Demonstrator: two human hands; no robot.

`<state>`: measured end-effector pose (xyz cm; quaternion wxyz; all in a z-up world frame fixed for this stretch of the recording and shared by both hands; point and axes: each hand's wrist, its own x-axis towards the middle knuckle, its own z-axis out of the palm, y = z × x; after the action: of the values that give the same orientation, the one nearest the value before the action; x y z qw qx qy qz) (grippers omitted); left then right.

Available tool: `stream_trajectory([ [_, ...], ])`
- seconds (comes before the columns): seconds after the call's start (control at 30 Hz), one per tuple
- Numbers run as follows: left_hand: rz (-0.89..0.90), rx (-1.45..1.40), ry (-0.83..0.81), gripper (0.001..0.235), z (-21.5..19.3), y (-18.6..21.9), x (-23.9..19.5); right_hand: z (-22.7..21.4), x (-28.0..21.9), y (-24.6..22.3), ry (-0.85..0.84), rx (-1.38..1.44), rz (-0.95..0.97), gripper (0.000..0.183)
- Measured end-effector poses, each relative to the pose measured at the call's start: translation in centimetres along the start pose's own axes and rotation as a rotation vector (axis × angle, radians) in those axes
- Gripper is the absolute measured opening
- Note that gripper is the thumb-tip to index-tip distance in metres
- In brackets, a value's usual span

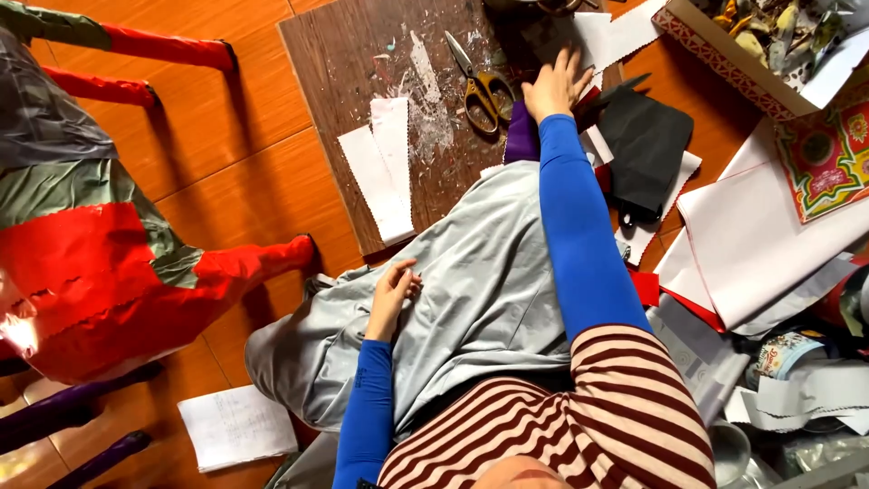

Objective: Apply paper strips and glue to a bamboo frame to create a paper mache object.

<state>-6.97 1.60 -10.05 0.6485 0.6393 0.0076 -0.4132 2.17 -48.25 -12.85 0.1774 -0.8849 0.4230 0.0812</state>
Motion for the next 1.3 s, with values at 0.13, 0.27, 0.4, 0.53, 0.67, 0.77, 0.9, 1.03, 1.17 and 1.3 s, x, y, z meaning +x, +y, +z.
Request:
stream_trajectory([
  [0.13, 0.006, -0.038, -0.005, 0.033, -0.4, -0.5, 0.2, 2.0, 2.2, 0.4, 0.370, 0.104, -0.202, 0.027],
  [0.27, 0.035, -0.342, -0.029, 0.037, -0.6, -0.1, 1.1, -3.4, -6.6, -6.9, 0.434, 0.464, -0.918, 0.019],
  [0.4, 0.079, -0.517, -0.015, 0.047, 2.4, 5.6, 2.1, 0.3, -16.3, -12.9, 0.161, 0.144, -1.451, 0.013],
  [0.53, 0.212, -0.713, 0.029, 0.036, -0.5, 0.4, 6.2, 2.4, -21.7, -14.3, -0.353, 0.192, -1.651, 0.036],
  [0.67, 0.156, -0.619, 0.144, 0.029, -2.7, -0.8, 5.0, -3.7, -15.0, -14.2, -0.446, 0.012, -1.201, 0.067],
  [0.77, -0.077, -0.631, 0.228, 0.028, -3.6, -1.0, 2.3, -9.3, -4.5, -9.1, 0.457, -0.370, -1.000, 0.012],
  [0.9, 0.136, -0.647, 0.151, 0.015, -7.2, -9.2, 4.7, -6.0, 7.7, 1.8, 1.020, -0.579, -0.697, 0.006],
  [1.03, 0.040, -0.618, 0.157, 0.025, -3.8, -3.2, 3.6, -8.8, 4.9, 2.1, 0.789, -0.462, -0.681, 0.011],
  [1.17, 0.072, -0.570, 0.179, 0.028, -2.9, -1.3, 2.7, -8.5, 3.1, 1.6, 0.737, -0.324, -0.697, 0.028],
  [1.3, 0.104, -0.615, 0.170, 0.027, -3.9, -2.9, 3.1, -8.2, -0.4, -1.9, 0.662, -0.166, -0.606, 0.050],
])
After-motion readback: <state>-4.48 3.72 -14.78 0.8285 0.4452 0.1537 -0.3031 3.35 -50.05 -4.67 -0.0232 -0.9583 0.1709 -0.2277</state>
